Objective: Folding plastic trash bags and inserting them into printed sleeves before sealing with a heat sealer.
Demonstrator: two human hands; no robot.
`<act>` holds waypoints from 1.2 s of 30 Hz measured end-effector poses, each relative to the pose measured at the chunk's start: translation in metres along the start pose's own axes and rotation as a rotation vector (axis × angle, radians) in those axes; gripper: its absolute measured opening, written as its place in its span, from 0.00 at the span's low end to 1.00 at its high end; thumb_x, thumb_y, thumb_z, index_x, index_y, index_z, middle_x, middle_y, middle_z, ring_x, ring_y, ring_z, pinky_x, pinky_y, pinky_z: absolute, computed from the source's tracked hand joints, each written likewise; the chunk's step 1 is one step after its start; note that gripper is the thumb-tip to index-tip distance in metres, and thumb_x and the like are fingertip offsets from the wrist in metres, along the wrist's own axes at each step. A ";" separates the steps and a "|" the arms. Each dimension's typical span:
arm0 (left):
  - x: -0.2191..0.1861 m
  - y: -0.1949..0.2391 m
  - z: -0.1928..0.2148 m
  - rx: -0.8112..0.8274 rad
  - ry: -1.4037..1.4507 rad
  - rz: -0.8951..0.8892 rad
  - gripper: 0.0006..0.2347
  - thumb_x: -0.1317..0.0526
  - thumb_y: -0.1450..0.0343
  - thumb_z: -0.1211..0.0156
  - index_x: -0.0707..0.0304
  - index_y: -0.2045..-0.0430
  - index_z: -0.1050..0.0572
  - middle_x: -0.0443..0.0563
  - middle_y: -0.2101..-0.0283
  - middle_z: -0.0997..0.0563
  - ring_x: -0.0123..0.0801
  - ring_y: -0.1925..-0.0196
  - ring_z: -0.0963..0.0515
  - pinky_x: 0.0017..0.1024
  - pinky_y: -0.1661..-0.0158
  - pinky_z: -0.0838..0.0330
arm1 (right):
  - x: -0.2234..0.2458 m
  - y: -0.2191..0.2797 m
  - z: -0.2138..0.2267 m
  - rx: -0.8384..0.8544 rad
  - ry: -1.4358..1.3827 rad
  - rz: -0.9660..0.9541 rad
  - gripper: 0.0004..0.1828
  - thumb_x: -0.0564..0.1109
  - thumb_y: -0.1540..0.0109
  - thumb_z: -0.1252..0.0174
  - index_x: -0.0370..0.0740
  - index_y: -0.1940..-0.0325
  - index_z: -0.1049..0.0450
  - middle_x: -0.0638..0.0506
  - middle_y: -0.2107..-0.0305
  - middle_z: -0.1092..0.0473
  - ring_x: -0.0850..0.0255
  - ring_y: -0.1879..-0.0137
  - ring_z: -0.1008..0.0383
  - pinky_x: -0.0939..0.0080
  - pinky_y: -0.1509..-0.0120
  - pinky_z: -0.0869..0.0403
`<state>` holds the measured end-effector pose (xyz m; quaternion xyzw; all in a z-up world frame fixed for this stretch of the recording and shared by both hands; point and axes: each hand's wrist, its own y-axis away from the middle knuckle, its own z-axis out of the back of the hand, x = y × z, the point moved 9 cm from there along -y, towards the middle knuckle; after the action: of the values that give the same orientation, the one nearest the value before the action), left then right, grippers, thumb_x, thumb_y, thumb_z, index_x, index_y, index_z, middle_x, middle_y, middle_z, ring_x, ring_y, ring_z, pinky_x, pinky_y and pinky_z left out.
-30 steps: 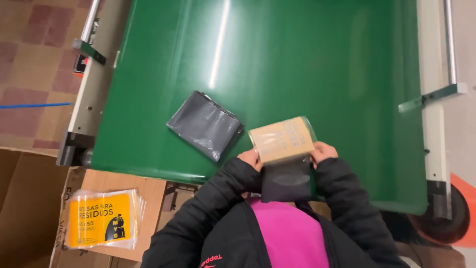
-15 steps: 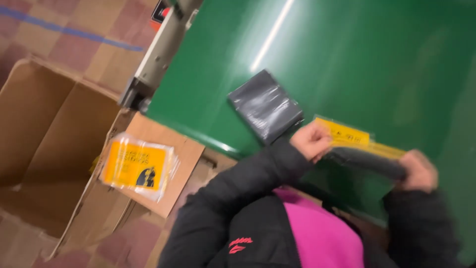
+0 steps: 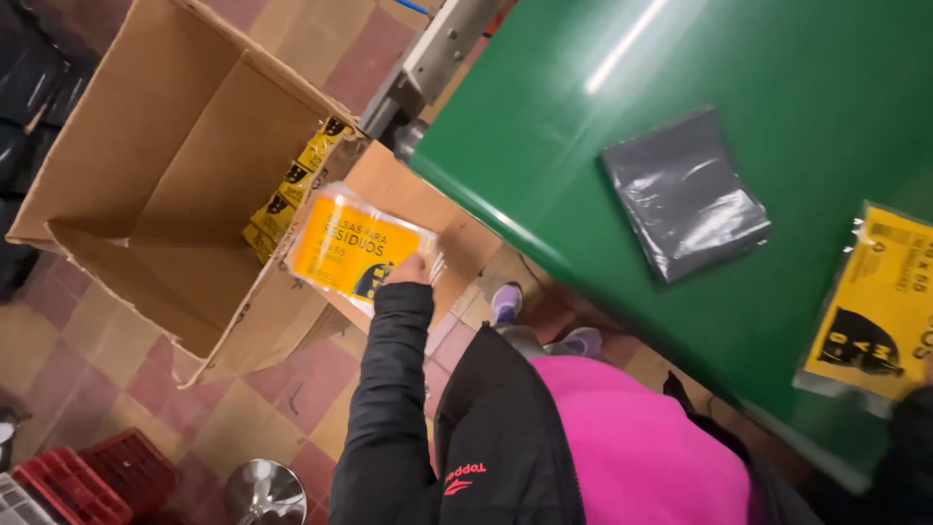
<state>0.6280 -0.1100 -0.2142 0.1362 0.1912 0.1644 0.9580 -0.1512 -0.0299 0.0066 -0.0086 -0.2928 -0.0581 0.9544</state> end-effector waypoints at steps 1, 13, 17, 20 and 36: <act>0.023 -0.006 -0.003 0.007 -0.003 0.000 0.08 0.55 0.28 0.43 0.57 0.63 0.21 0.67 0.61 0.19 0.62 0.56 0.20 0.52 0.55 0.27 | 0.008 -0.008 -0.015 -0.024 0.042 0.019 0.27 0.58 0.33 0.33 0.30 0.48 0.28 0.40 0.56 0.29 0.51 0.51 0.27 0.54 0.42 0.26; 0.093 -0.035 -0.006 0.008 0.077 -0.110 0.11 0.51 0.35 0.35 0.59 0.72 0.19 0.60 0.65 0.17 0.54 0.58 0.19 0.46 0.56 0.25 | 0.122 -0.141 -0.119 -0.023 0.437 -0.186 0.50 0.68 0.50 0.19 0.25 0.42 0.26 0.29 0.48 0.29 0.33 0.43 0.30 0.40 0.40 0.29; 0.115 -0.048 0.012 -0.031 0.546 -0.012 0.11 0.53 0.30 0.36 0.62 0.66 0.21 0.58 0.67 0.17 0.42 0.63 0.18 0.36 0.58 0.25 | 0.057 -0.147 -0.152 0.251 0.174 -0.592 0.64 0.62 0.64 0.16 0.20 0.38 0.34 0.26 0.42 0.30 0.37 0.36 0.28 0.46 0.33 0.30; 0.061 -0.058 0.045 -0.097 0.924 -0.129 0.07 0.60 0.27 0.39 0.66 0.66 0.24 0.52 0.69 0.20 0.33 0.67 0.23 0.31 0.63 0.27 | 0.050 -0.133 -0.156 0.271 0.149 -0.620 0.64 0.61 0.64 0.15 0.23 0.35 0.35 0.29 0.40 0.32 0.39 0.35 0.31 0.48 0.32 0.32; -0.484 0.088 0.027 0.389 0.098 -1.328 0.10 0.56 0.37 0.32 0.58 0.69 0.25 0.55 0.63 0.24 0.51 0.58 0.25 0.47 0.58 0.29 | 0.009 0.113 -0.163 0.092 -0.709 -0.566 0.28 0.47 0.40 0.36 0.34 0.37 0.26 0.47 0.55 0.21 0.61 0.52 0.24 0.60 0.45 0.26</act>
<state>0.1933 -0.2132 -0.0056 0.1521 0.3033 -0.4881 0.8042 -0.0404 0.0732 -0.1212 0.0947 -0.5944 -0.2969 0.7413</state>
